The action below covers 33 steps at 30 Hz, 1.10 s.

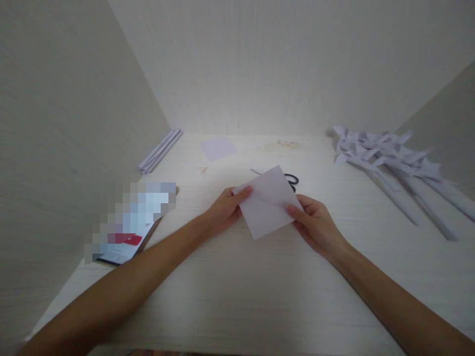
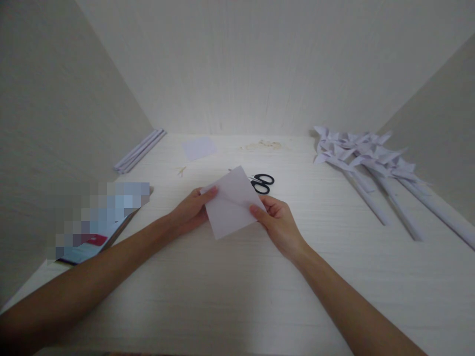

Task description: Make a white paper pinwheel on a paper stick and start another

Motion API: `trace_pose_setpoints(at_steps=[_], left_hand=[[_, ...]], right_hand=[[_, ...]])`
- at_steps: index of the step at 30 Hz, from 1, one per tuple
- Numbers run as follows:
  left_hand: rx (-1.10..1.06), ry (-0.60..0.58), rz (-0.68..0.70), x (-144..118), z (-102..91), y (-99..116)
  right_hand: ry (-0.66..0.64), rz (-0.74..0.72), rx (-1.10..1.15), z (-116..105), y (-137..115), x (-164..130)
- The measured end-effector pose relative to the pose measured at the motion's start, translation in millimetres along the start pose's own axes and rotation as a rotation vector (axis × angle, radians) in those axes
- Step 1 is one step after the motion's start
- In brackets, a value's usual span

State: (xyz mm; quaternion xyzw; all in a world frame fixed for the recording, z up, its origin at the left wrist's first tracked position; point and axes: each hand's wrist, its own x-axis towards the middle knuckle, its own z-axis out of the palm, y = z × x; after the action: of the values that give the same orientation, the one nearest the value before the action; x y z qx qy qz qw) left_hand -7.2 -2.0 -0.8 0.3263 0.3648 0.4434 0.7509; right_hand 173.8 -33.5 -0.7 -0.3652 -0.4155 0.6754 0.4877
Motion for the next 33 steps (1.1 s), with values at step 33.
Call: trace_pose_setpoints(at_steps=[33], left_hand=[[0.875, 0.051, 0.321, -7, 1.9, -3]], right_hand=[[-0.071, -0.873, -1.260, -1, -9, -15]])
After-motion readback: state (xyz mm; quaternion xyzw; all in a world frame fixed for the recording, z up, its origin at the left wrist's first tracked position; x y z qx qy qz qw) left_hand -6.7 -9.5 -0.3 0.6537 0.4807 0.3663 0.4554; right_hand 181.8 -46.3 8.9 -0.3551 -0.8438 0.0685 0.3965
